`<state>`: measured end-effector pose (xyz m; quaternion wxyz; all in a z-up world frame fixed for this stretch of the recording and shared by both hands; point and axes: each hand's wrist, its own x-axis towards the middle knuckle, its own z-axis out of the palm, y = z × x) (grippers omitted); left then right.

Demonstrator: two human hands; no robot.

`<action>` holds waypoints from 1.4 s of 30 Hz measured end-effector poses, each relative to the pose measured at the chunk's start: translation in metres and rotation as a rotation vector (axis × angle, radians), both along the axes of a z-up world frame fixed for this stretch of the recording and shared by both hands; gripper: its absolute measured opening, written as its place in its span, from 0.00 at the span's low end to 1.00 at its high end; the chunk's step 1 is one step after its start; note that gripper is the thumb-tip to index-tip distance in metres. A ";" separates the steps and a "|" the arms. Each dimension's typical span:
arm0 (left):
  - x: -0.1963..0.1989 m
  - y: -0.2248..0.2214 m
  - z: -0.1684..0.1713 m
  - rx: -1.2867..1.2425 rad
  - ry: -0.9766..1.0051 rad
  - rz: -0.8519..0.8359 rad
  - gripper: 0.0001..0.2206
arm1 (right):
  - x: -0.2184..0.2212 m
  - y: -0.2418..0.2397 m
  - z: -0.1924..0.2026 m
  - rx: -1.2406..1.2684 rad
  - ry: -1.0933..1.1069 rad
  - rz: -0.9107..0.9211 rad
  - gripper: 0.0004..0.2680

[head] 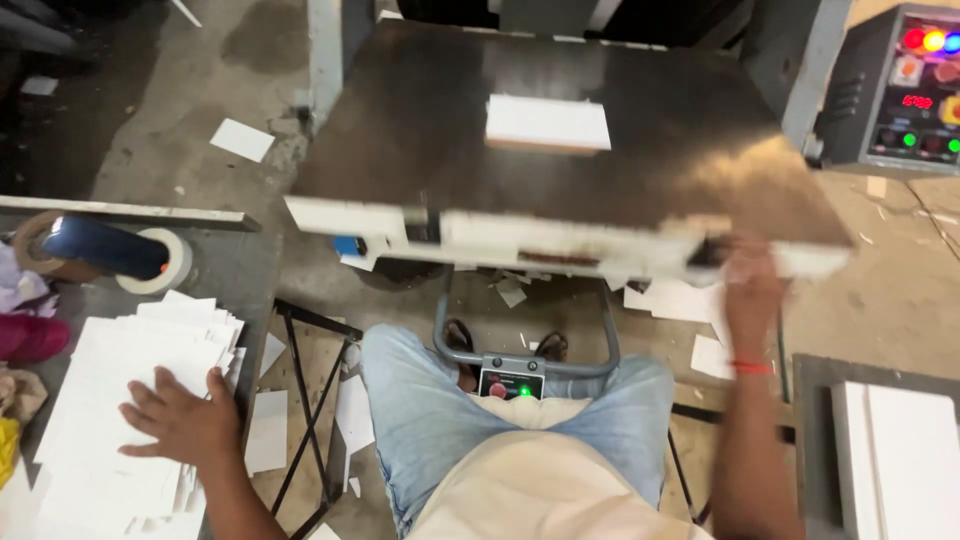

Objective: Manually feed and retrieve paper products into an industrial press or folding machine.

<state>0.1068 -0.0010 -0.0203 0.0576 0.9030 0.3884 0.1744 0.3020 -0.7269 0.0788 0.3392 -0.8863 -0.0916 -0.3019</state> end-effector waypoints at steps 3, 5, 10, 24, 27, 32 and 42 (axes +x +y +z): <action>0.000 0.005 0.006 -0.045 0.016 -0.005 0.37 | -0.060 -0.193 -0.055 -0.462 0.163 -0.561 0.09; 0.006 0.002 0.015 -0.073 0.019 0.000 0.37 | -0.121 -0.234 -0.081 -0.367 0.327 -0.799 0.15; 0.009 0.013 -0.010 -0.122 0.034 0.039 0.37 | -0.199 -0.247 -0.142 -0.466 0.427 -1.009 0.24; 0.106 -0.257 -0.033 -0.611 -0.282 -0.943 0.11 | -0.209 -0.376 -0.129 -0.358 0.902 -0.772 0.29; 0.107 -0.298 -0.030 -0.738 -0.200 -1.105 0.11 | -0.218 -0.354 -0.108 -0.191 0.945 -0.831 0.24; 0.103 -0.321 -0.035 -0.836 0.038 -1.263 0.09 | -0.235 -0.297 -0.142 -0.599 0.669 -0.952 0.11; 0.223 -0.288 -0.016 -1.163 -0.068 -1.289 0.08 | -0.251 -0.238 -0.128 -0.577 0.369 -1.018 0.10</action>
